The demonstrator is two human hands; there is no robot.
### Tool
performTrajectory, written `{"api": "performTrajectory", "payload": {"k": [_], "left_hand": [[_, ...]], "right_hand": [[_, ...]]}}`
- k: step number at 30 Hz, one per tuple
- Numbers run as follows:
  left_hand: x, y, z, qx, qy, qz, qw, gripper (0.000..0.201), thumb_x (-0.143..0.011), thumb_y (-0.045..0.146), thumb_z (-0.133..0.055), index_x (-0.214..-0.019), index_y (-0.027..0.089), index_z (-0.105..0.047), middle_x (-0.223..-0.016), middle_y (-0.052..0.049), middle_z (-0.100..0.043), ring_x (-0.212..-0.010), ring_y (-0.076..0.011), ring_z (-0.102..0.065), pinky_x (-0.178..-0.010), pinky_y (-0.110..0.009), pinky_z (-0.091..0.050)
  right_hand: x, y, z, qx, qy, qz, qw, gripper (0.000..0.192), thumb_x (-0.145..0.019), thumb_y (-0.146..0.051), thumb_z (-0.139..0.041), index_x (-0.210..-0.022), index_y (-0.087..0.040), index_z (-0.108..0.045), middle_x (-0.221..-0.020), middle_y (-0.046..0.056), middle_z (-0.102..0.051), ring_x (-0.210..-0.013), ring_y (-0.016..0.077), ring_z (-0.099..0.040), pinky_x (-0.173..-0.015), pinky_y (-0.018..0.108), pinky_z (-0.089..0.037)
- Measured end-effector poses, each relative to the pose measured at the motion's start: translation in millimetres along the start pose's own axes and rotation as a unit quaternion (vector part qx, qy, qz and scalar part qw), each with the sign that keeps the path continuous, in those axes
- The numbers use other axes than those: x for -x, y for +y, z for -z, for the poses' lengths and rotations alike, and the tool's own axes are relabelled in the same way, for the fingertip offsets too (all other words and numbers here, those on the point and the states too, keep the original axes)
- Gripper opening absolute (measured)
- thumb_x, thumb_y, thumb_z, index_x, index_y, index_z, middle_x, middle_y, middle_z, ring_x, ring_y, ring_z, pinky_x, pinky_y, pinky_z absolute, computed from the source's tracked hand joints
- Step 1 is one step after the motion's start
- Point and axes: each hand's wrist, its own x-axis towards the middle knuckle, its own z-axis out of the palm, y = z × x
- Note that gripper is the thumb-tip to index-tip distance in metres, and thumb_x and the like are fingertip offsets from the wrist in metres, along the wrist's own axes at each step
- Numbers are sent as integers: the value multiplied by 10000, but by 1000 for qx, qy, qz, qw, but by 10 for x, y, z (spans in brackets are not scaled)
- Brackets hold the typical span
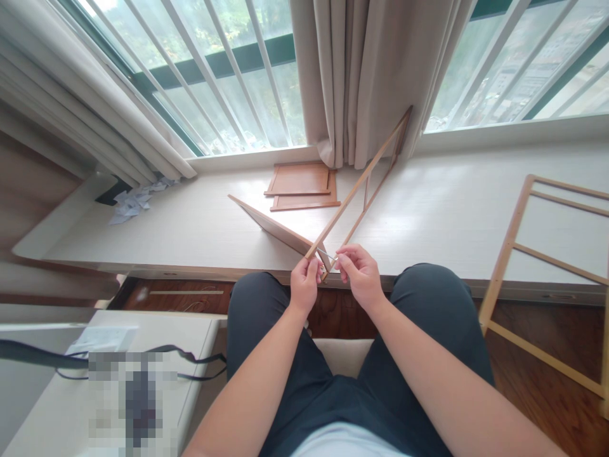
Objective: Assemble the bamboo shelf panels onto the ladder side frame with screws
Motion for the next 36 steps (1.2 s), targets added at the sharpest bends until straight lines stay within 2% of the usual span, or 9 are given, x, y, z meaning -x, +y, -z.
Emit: {"api": "performTrajectory", "payload": {"k": [36], "left_hand": [[-1,-28,7,-4,-3,-8,1000,406,-909,558,-637,-814,164,-667,-620,18,-566,-483,-79,-464,-478,-211,-389]], "right_hand": [[-2,9,5,4,2,-21,1000,232,-905,-441,-676,-925,-211,-664,-665,-19,-623,-485,114,-482,-445,243,-395]]}}
